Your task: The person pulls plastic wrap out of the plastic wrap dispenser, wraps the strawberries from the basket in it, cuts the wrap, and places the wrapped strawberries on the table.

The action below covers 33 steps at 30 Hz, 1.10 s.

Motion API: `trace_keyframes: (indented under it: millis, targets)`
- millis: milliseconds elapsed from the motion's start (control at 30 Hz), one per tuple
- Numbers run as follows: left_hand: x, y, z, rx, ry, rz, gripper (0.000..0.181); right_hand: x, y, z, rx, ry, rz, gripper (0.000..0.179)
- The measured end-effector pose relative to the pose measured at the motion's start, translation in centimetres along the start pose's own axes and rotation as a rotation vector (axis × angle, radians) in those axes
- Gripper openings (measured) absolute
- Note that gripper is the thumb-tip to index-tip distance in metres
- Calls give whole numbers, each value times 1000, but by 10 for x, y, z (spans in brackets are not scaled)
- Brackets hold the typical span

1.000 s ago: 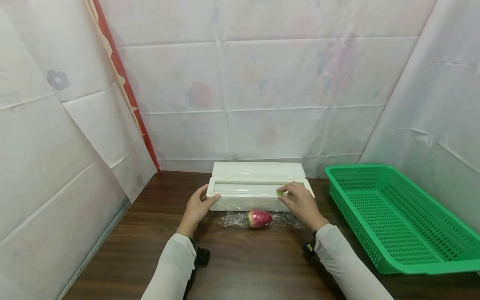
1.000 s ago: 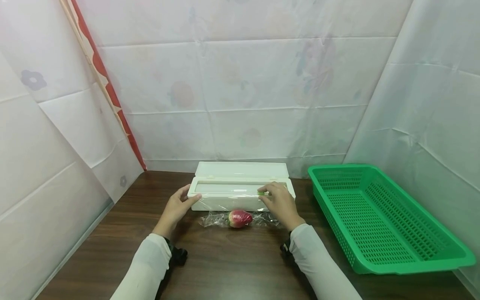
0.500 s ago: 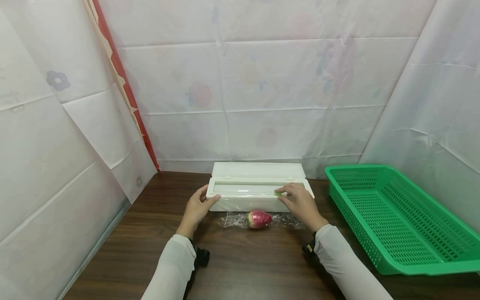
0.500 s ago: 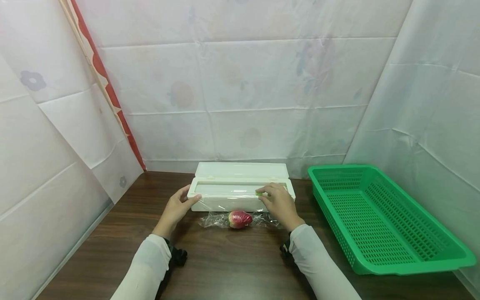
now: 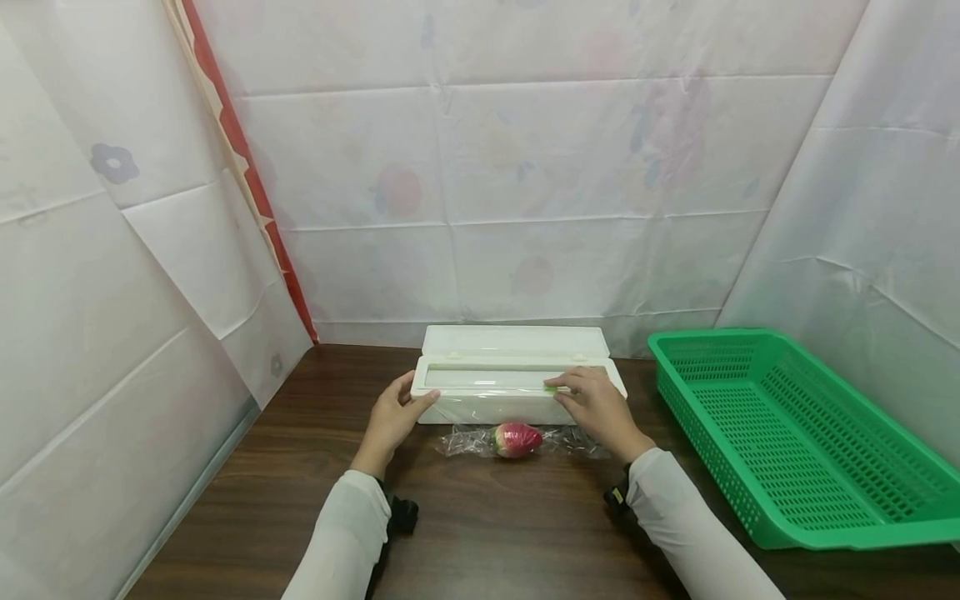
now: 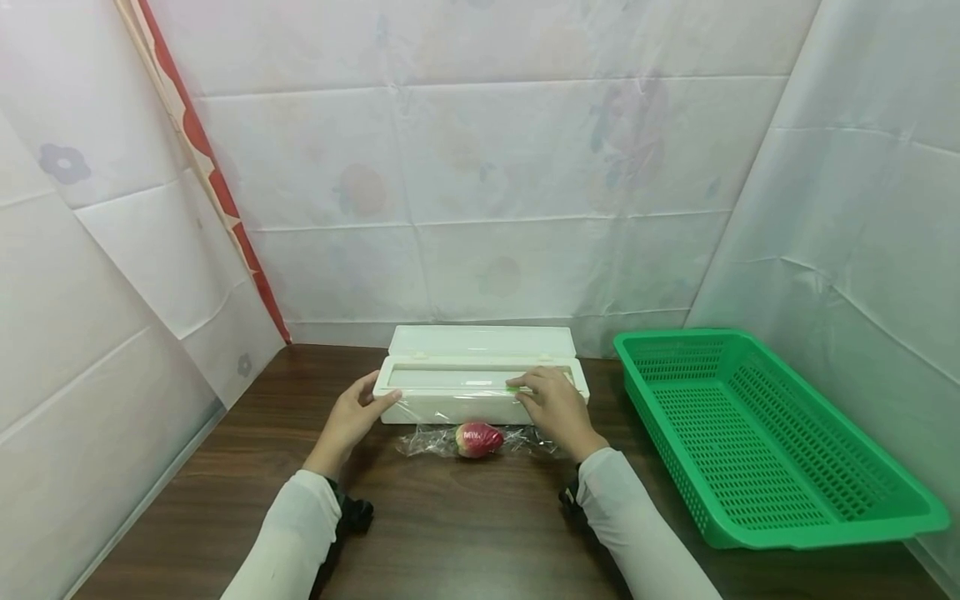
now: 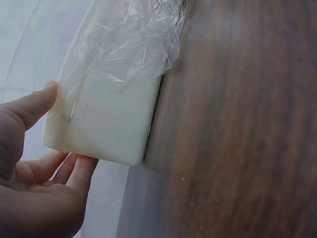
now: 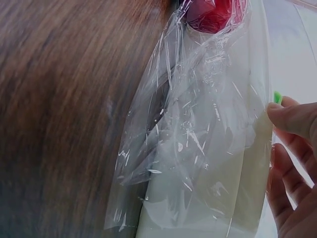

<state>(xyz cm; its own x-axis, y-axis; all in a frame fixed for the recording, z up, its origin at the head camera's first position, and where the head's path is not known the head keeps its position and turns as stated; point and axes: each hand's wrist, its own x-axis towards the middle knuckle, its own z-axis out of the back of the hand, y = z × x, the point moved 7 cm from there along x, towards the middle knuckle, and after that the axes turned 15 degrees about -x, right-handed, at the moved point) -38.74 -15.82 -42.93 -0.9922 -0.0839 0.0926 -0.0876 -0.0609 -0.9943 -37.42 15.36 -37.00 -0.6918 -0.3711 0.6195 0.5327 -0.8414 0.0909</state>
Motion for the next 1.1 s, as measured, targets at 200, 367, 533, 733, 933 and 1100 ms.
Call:
trace_keyframes:
  millis: [200,367,533,733,933,1100]
  targets:
    - [0,-1,1,-2,3,-4,81,0,1,-1,-3,-7,8,25]
    - [-1,-2,0,-8,5,-6,79,-2,3,0,-6,-22,7,24]
    - [-1,-2,-1,-16,12,-4,79,-4,5,-1,-22,-49,23,22]
    - [-2,-2,-2,-13,11,-2,78,-5,7,0,-31,-39,0,24]
    - [-2,0,-1,-12,13,-3,79,-2,5,8,6,-64,-41,21]
    - [-1,-1,0,-19,8,-8,79,3,8,18,36,-138,-26,20]
